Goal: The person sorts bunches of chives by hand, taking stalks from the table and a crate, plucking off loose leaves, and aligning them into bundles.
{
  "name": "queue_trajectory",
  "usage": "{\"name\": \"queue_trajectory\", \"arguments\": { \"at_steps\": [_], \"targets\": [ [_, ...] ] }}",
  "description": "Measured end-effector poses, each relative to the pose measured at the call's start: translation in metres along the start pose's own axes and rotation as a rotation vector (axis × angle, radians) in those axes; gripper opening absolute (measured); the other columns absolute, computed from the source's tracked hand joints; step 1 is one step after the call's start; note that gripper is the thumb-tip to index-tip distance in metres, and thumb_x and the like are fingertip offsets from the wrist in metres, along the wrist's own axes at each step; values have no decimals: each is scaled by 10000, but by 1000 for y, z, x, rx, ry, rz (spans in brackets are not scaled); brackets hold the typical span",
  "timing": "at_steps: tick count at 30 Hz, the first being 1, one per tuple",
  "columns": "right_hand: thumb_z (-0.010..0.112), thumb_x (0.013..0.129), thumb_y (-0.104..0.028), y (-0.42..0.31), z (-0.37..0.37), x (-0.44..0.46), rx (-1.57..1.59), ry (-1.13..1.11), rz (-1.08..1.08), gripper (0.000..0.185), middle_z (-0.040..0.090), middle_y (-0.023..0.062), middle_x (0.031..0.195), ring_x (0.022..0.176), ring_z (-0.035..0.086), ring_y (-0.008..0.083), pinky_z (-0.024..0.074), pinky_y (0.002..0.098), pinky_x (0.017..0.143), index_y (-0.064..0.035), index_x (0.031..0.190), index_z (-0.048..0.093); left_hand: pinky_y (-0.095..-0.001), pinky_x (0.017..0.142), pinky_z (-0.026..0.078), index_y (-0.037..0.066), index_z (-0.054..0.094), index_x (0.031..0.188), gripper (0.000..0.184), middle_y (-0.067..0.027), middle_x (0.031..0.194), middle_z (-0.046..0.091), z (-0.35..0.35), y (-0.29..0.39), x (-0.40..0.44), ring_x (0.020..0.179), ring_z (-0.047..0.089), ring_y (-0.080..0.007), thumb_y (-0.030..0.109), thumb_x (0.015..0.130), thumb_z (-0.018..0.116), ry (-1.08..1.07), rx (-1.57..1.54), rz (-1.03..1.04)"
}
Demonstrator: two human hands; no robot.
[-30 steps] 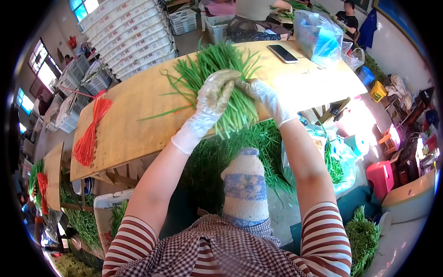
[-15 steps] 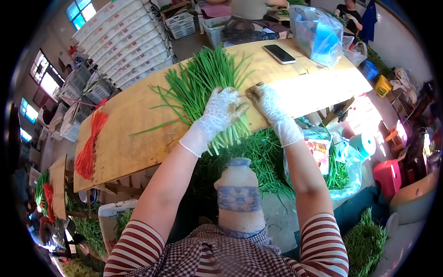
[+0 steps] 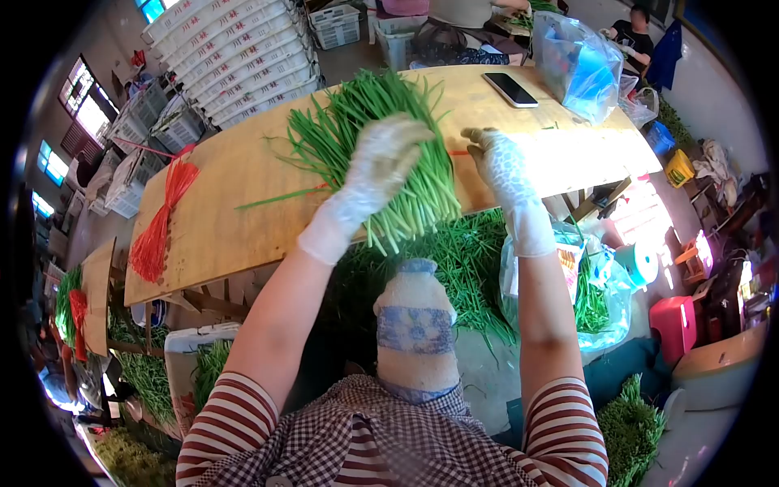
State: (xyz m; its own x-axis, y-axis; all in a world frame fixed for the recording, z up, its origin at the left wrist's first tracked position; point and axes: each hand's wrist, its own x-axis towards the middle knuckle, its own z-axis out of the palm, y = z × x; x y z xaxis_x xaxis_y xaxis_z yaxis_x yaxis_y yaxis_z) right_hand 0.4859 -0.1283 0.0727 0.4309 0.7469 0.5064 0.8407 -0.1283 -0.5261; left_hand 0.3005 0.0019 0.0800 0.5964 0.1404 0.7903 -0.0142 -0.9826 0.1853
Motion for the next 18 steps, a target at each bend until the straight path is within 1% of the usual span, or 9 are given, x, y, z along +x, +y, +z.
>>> {"name": "queue_trajectory", "arguments": {
  "at_steps": [2,6,8,9,10,11,13,17,18],
  "targets": [
    [613,876,-166,-20,-7,-4,45,95,-26,187,680,147,962,855,659,302,521,364,769,-106,1029,700,-399,1065,348,94,663,1077,205,-72,1133,647,-37,-3,-20,1177,529,-237,144,887,603,221,-137,-109],
    [649,840,-255,-105,-10,-26,-123,-53,-115,196,679,141,863,783,659,314,526,383,698,-100,938,718,-349,923,454,47,661,1026,186,-102,1068,656,-99,20,-100,1004,610,-250,59,851,600,346,-109,-499],
    [660,834,-282,-115,2,-32,-341,-172,-112,220,676,149,832,753,658,309,518,391,679,-88,919,720,-347,882,473,46,662,1003,183,-107,1012,664,-111,33,-170,957,619,-250,31,828,612,412,-276,-581],
    [665,831,-295,-121,18,-34,-425,-243,-140,234,674,153,817,738,658,307,515,395,669,-82,909,721,-351,862,485,50,663,984,186,-109,969,665,-122,44,-196,938,623,-251,11,806,624,363,-80,-604],
    [643,832,-315,-103,42,-34,-495,-135,-201,244,665,162,751,692,648,332,506,419,641,-85,873,713,-362,863,489,61,665,973,192,-107,964,665,-145,61,-219,943,623,-261,0,793,635,263,3,-509],
    [620,844,-298,-113,40,-36,-489,-162,-137,250,664,174,738,691,648,347,509,427,647,-64,881,701,-371,867,489,68,663,975,219,-95,971,664,-157,81,-248,949,623,-265,-21,776,645,217,16,-569],
    [607,849,-344,-113,37,-31,-428,-208,-61,307,677,180,837,729,659,346,513,436,650,-50,894,684,-382,882,483,72,647,1019,315,-94,1008,656,-189,116,-304,969,623,-269,-57,732,666,178,84,-665],
    [584,859,-389,-117,12,-32,-603,-361,51,376,687,156,942,874,658,306,496,405,758,-63,1024,674,-365,893,476,59,616,1072,312,-98,1025,649,-230,161,-401,991,618,-275,-36,776,644,170,172,-993],
    [586,862,-413,-129,12,-40,-576,-271,57,404,689,138,962,884,659,285,495,399,757,-77,1072,662,-373,893,475,86,643,1030,285,-95,1034,650,-236,168,-426,1005,610,-277,-23,766,644,284,131,-1119]
  ]
}}
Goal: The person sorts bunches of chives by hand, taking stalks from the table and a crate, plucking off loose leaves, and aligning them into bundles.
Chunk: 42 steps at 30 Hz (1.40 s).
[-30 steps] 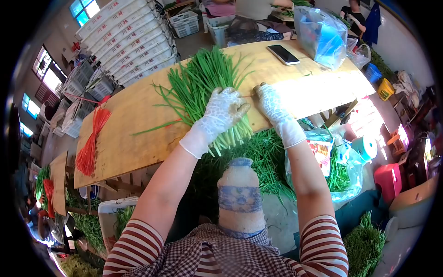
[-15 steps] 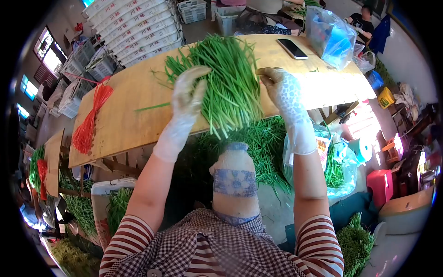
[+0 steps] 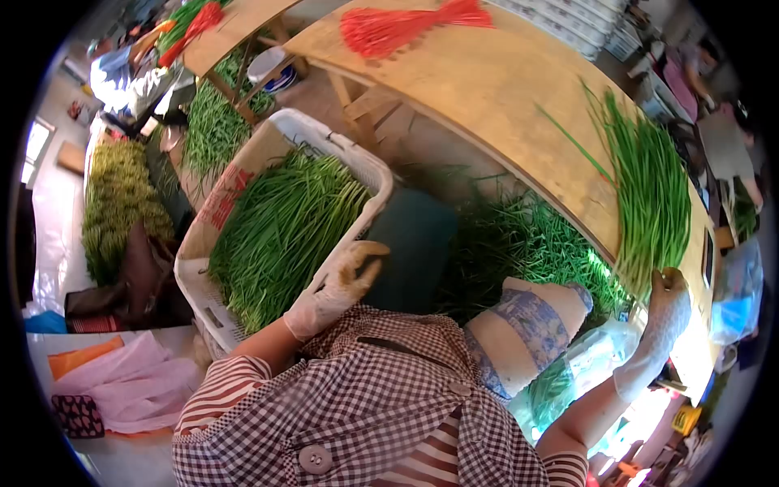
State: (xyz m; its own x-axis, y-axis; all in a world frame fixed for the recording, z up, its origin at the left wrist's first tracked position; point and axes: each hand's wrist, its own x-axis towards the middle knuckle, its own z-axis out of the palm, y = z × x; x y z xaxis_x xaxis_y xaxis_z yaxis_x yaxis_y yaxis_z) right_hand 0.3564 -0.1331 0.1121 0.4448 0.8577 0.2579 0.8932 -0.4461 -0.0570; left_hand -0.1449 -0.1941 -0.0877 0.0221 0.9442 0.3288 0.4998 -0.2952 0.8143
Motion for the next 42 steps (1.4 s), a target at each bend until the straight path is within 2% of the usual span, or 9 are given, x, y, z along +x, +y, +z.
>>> {"name": "queue_trajectory", "arguments": {
  "at_steps": [5,11,15,20,27,31,33,35,42],
  "targets": [
    [659,887,-221,-114,3,-47,764,160,-159,296,686,48,1083,934,646,154,523,296,823,-103,1158,642,-368,902,474,52,602,1120,386,-137,1093,629,-49,-123,-43,1033,593,-289,66,750,710,291,276,-321],
    [708,835,-144,-289,56,-146,787,-372,-592,286,685,100,1068,889,673,167,558,285,772,-85,1110,658,-501,1045,326,-21,302,1404,1034,-211,1397,376,-33,-191,-6,1304,327,-391,392,609,820,-21,668,-622],
    [746,786,-181,-355,95,-185,699,-766,-740,415,683,120,1045,897,679,209,549,324,818,-107,1180,637,-443,928,450,1,420,1352,884,-208,1242,533,-24,-230,25,1168,513,-346,320,626,811,-81,632,-813],
    [792,724,-266,-435,181,-204,956,-1131,-291,803,590,192,1214,1122,572,249,456,316,960,28,1366,410,-364,842,512,41,609,1132,499,-165,986,680,-61,-248,19,920,658,-309,168,671,752,279,-50,-926],
    [801,753,-335,-521,288,-236,1381,-1269,11,694,632,179,1131,1069,605,230,463,278,943,75,1223,498,-361,865,498,61,588,1166,533,-137,1097,621,-83,-168,9,996,603,-293,142,684,801,-176,200,-474],
    [786,790,-243,-506,329,-244,1577,-978,283,494,668,118,1004,890,637,173,513,274,851,44,1124,563,-403,897,486,38,527,1215,612,-156,1180,574,-124,-223,28,1037,559,-292,295,729,797,314,468,-25],
    [782,798,-198,-503,293,-242,1610,-956,216,492,662,104,985,857,630,162,530,272,819,34,1159,541,-509,1020,369,33,375,1373,890,-198,1369,420,-150,-247,45,1238,411,-380,461,702,773,157,650,-239],
    [763,806,-116,-505,297,-249,1764,-848,165,531,634,120,1036,884,630,179,538,267,858,13,1228,467,-536,1070,286,53,346,1417,959,-192,1416,386,-151,-269,54,1333,314,-403,447,670,802,-93,801,-487],
    [733,832,-240,-506,303,-242,1893,-1091,234,490,619,70,919,861,628,191,537,282,818,-3,1202,515,-600,1050,275,116,391,1403,731,-151,1453,343,-140,-226,78,1350,304,-390,231,767,731,230,519,108]
  ]
}}
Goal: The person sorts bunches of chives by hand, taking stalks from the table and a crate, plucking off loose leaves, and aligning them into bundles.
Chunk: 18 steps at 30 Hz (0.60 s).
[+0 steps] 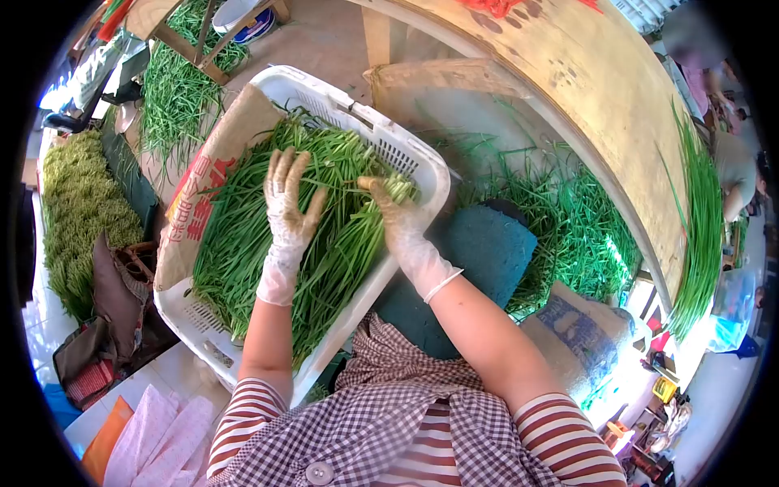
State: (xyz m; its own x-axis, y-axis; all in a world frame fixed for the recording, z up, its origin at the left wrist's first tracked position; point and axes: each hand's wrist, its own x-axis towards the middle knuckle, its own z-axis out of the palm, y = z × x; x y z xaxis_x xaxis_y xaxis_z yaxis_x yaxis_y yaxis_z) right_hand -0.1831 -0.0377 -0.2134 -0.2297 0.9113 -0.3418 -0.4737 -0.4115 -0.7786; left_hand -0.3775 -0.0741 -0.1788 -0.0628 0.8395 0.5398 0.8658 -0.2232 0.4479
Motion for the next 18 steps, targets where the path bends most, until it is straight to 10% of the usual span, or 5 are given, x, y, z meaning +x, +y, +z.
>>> {"name": "queue_trajectory", "arguments": {
  "at_steps": [7,12,18],
  "targets": [
    [683,837,-468,0,7,-10,-16,45,277,510,587,25,791,736,591,142,523,292,649,-19,1075,643,-452,951,448,8,251,1444,1191,-213,1279,514,25,-55,-20,1155,531,-359,491,544,864,-803,420,-521],
    [813,735,-69,7,6,-4,-114,-2,116,430,618,41,852,758,600,154,529,285,665,-5,1108,610,-425,792,505,71,528,1181,704,-133,1079,620,18,-35,-10,932,623,-328,300,596,847,-683,330,-624],
    [704,818,-6,-31,28,-10,-183,340,189,307,643,119,997,834,633,217,558,287,734,51,1091,577,-425,776,497,135,363,1402,927,-126,1062,547,7,31,-63,951,565,-325,187,608,839,-343,450,-554]
  ]
}}
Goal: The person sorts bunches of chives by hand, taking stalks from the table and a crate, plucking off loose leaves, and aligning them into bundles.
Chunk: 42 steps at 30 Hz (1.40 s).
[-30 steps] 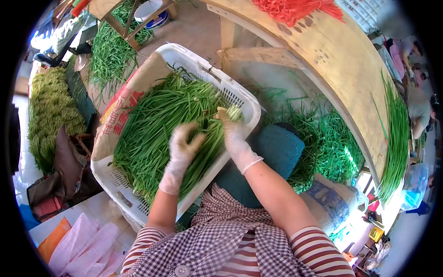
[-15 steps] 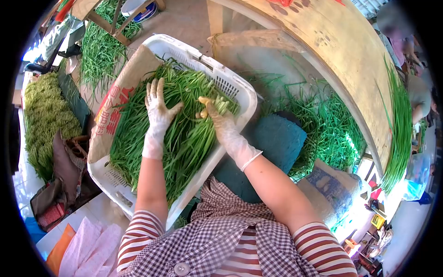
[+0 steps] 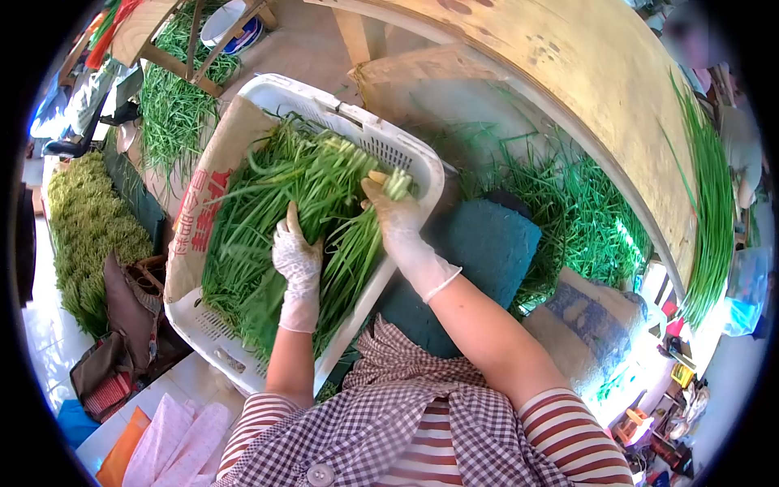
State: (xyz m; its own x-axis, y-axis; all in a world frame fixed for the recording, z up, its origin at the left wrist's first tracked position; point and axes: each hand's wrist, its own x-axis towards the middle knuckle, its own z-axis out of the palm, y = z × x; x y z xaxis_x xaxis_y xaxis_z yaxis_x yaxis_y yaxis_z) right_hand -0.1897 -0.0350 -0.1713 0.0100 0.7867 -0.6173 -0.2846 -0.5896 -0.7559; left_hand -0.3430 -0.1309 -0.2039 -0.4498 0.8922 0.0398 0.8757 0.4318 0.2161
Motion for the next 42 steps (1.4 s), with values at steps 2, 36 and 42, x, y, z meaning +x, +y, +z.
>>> {"name": "queue_trajectory", "arguments": {
  "at_steps": [2,36,42],
  "targets": [
    [674,845,-143,-14,4,-8,-246,12,4,376,643,168,1016,904,641,265,551,324,787,79,1124,555,-432,809,496,150,335,1431,940,-133,1100,538,24,-4,-12,992,549,-336,141,625,818,-40,-81,-25],
    [704,799,2,41,-11,-9,49,-288,-289,250,675,42,974,850,617,129,507,268,771,-1,1040,636,-369,885,468,152,655,1113,507,-59,1036,660,-26,51,69,1010,577,-245,277,655,832,-176,-117,261],
    [717,799,-18,29,-15,-4,67,-187,-200,275,670,53,973,840,612,135,507,271,765,-3,1060,629,-408,869,417,134,706,879,295,-73,932,676,2,51,82,967,593,-257,384,727,666,-259,20,147]
  ]
}}
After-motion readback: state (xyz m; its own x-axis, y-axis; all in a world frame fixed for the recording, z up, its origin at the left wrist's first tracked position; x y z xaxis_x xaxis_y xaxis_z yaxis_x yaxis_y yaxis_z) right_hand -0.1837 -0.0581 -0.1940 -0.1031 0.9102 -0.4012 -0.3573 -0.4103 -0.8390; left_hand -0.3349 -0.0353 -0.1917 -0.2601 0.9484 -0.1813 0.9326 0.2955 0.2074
